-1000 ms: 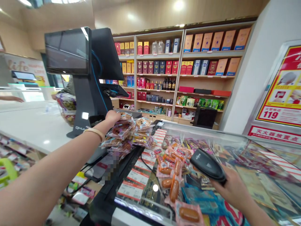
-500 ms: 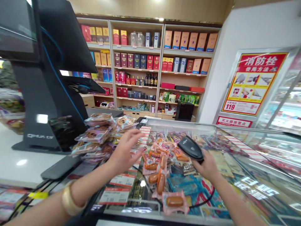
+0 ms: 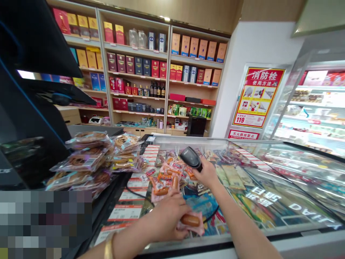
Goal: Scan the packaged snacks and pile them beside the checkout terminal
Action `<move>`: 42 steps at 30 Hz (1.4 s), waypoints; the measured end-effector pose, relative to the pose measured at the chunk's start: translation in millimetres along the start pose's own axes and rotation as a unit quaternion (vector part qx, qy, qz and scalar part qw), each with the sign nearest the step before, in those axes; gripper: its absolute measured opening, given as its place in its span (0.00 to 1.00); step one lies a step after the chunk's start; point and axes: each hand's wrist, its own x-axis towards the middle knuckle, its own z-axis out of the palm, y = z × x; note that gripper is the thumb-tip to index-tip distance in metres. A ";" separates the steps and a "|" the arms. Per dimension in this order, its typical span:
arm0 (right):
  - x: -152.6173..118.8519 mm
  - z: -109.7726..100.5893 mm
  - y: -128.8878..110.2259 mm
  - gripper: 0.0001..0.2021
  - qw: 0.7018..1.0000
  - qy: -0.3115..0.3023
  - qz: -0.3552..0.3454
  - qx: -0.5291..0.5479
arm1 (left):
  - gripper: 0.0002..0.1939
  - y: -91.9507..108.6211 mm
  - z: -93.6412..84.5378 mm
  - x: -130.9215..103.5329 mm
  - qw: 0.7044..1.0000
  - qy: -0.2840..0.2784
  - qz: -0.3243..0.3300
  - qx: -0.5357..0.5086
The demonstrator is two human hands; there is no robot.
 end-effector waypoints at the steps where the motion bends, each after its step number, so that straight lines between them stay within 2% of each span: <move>1: -1.8 1.0 -0.3 0.05 1.000 -0.002 -0.003 -0.006 | 0.13 -1.2 -0.3 -0.7 1.000 0.015 0.003 -0.022; 4: -7.5 -0.1 0.0 0.06 1.000 -0.010 -0.018 -0.014 | 0.14 -3.4 -4.6 -3.9 0.994 0.066 0.001 -0.088; 7: -11.3 -5.5 -0.3 0.06 1.000 -0.005 -0.028 0.004 | 0.19 -5.6 -10.2 -6.5 0.980 0.103 -0.037 -0.165; 9: -12.2 -9.9 -1.7 0.06 0.999 0.006 -0.035 0.019 | 0.19 -8.2 -12.4 -6.8 0.961 0.136 -0.066 -0.232; 11: -12.2 -14.0 -3.3 0.05 0.999 0.014 -0.044 0.028 | 0.18 -12.0 -13.2 -5.8 0.925 0.185 -0.088 -0.321; 13: -11.7 -17.3 -3.7 0.04 0.998 0.026 -0.051 0.029 | 0.19 -17.1 -14.0 -4.1 0.867 0.220 -0.114 -0.432; 16: -11.5 -19.7 -1.5 0.03 0.998 0.038 -0.053 0.021 | 0.27 -25.7 -18.8 -2.5 0.762 0.242 -0.170 -0.576; 18: -12.0 -19.8 1.2 0.03 0.998 0.038 -0.047 0.020 | 0.34 -31.0 -25.1 -2.7 0.699 0.278 -0.203 -0.627; 20: -12.8 -19.6 3.6 0.05 0.998 0.036 -0.036 0.025 | 0.35 -35.7 -33.3 -3.1 0.634 0.336 -0.218 -0.661; 22: -13.3 -19.9 4.6 0.07 0.998 0.035 -0.030 0.030 | 0.28 -39.9 -41.8 -3.0 0.567 0.380 -0.228 -0.694; 24: -13.0 -21.3 3.6 0.08 0.998 0.037 -0.035 0.031 | 0.17 -44.0 -49.3 -2.0 0.504 0.402 -0.247 -0.723; 27: -11.6 -25.4 -1.7 0.06 0.997 0.040 -0.054 0.031 | 0.04 -49.0 -56.3 -0.3 0.440 0.410 -0.290 -0.744; 28: -11.1 -27.0 -4.1 0.05 0.997 0.041 -0.061 0.032 | 0.04 -50.2 -57.4 0.0 0.429 0.409 -0.301 -0.747; 30: -10.5 -29.8 -8.9 0.03 0.995 0.041 -0.079 0.037 | 0.04 -51.7 -57.9 -0.4 0.429 0.399 -0.306 -0.750; 35: -12.9 -32.3 -17.3 0.05 0.992 0.031 -0.116 0.050 | 0.06 -52.1 -57.6 -4.2 0.476 0.368 -0.279 -0.748; 42: -15.7 -38.1 -31.8 0.05 0.986 -0.029 -0.147 0.072 | 0.08 -54.5 -60.9 -4.8 0.505 0.360 -0.336 -0.709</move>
